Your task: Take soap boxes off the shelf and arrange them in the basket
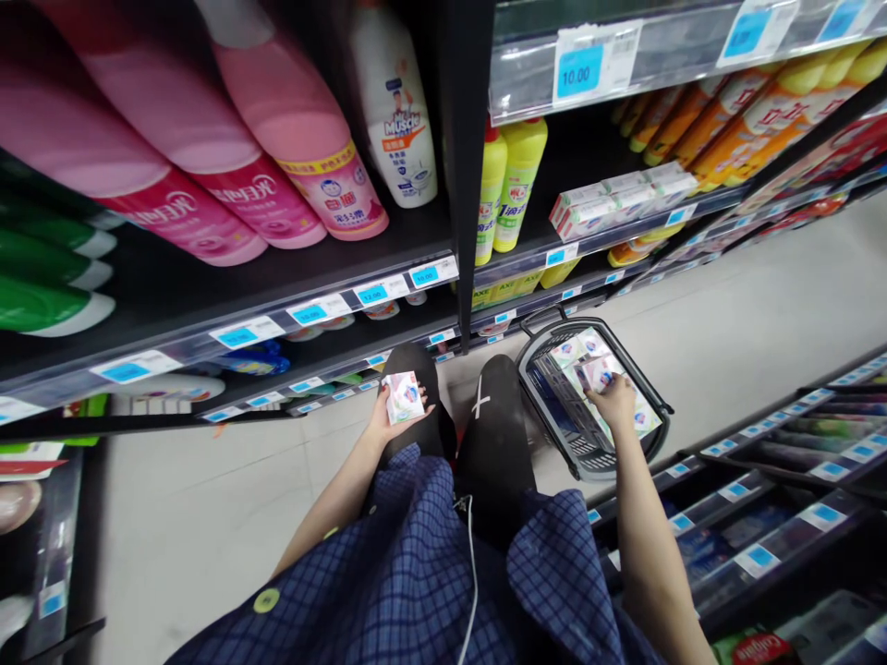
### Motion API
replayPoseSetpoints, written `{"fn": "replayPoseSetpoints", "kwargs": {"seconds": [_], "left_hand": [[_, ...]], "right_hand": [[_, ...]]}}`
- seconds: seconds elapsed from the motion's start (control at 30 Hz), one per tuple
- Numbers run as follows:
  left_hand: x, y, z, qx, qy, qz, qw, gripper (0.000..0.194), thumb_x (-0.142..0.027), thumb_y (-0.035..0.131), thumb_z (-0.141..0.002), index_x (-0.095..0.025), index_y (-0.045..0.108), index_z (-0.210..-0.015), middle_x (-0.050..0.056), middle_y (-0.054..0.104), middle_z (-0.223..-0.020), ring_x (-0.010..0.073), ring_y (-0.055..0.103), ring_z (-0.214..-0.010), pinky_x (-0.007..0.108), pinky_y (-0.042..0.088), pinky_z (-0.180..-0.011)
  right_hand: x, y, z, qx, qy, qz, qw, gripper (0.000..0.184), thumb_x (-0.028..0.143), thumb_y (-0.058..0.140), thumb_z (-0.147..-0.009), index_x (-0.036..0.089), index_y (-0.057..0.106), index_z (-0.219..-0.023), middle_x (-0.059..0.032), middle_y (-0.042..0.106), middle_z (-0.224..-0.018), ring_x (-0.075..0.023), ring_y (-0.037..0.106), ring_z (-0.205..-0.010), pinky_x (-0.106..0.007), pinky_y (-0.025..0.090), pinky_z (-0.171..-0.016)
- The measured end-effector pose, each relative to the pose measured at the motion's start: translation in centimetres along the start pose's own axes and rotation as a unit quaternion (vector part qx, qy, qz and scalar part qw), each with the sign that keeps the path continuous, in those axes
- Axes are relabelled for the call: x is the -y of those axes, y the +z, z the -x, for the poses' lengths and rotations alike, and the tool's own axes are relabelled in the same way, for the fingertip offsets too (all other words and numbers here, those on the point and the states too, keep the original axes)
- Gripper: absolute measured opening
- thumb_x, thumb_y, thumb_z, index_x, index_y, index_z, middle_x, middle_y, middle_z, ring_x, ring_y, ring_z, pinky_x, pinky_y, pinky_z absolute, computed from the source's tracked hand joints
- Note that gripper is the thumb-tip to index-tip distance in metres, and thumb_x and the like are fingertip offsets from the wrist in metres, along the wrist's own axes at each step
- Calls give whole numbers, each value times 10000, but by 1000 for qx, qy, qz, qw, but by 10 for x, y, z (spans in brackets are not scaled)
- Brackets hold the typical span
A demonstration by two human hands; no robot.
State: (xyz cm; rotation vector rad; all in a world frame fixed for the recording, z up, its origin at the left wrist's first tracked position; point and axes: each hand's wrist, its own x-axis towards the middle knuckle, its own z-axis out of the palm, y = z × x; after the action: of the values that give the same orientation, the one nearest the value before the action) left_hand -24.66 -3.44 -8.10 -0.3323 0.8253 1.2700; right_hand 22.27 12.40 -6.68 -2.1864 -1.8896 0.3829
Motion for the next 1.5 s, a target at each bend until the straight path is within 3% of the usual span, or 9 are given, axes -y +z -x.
{"fn": "replayPoseSetpoints", "kwargs": {"seconds": [0.23,0.47,0.83,1.3,1.5], "left_hand": [[1,-1,1,-4,2,8,1000,501,-446,533,-856,-89,582,-1204,167,721,-949,291,696,-820,574,499,-904],[1,-4,1,-11,3,20,1000,535,-440,533,-863,-101,550,-1276,170,729,-960,294,706,-803,601,465,-956],[-1,-7,-2,-8,-5,17,1000,507,-443,525,-854,-95,566,-1222,182,727,-954,314,706,-832,598,476,-931],[-1,-13,-4,2,-10,11,1000,531,-455,547,-837,-90,563,-1223,174,721,-960,310,699,-856,583,467,-951],[-1,-14,-5,3,-9,11,1000,520,-466,535,-847,-92,572,-1206,170,722,-948,308,700,-852,584,462,-959]], "right_hand": [[15,43,-42,46,-21,72,996,542,360,693,-634,67,562,-1071,-211,612,-1022,-300,546,-898,-412,410,-865],[15,64,-55,59,-24,87,994,507,383,680,-672,83,544,-1058,-201,606,-1032,-293,539,-910,-408,385,-876],[18,74,-61,84,-19,106,991,589,382,669,-691,37,526,-1146,-250,580,-1125,-327,543,-977,-425,363,-915],[16,78,-66,72,-39,82,993,580,358,673,-673,66,523,-1151,-207,595,-1075,-299,530,-988,-407,367,-918],[17,77,-66,81,-23,85,993,619,371,698,-675,38,531,-1169,-231,588,-1105,-292,543,-963,-393,379,-923]]}}
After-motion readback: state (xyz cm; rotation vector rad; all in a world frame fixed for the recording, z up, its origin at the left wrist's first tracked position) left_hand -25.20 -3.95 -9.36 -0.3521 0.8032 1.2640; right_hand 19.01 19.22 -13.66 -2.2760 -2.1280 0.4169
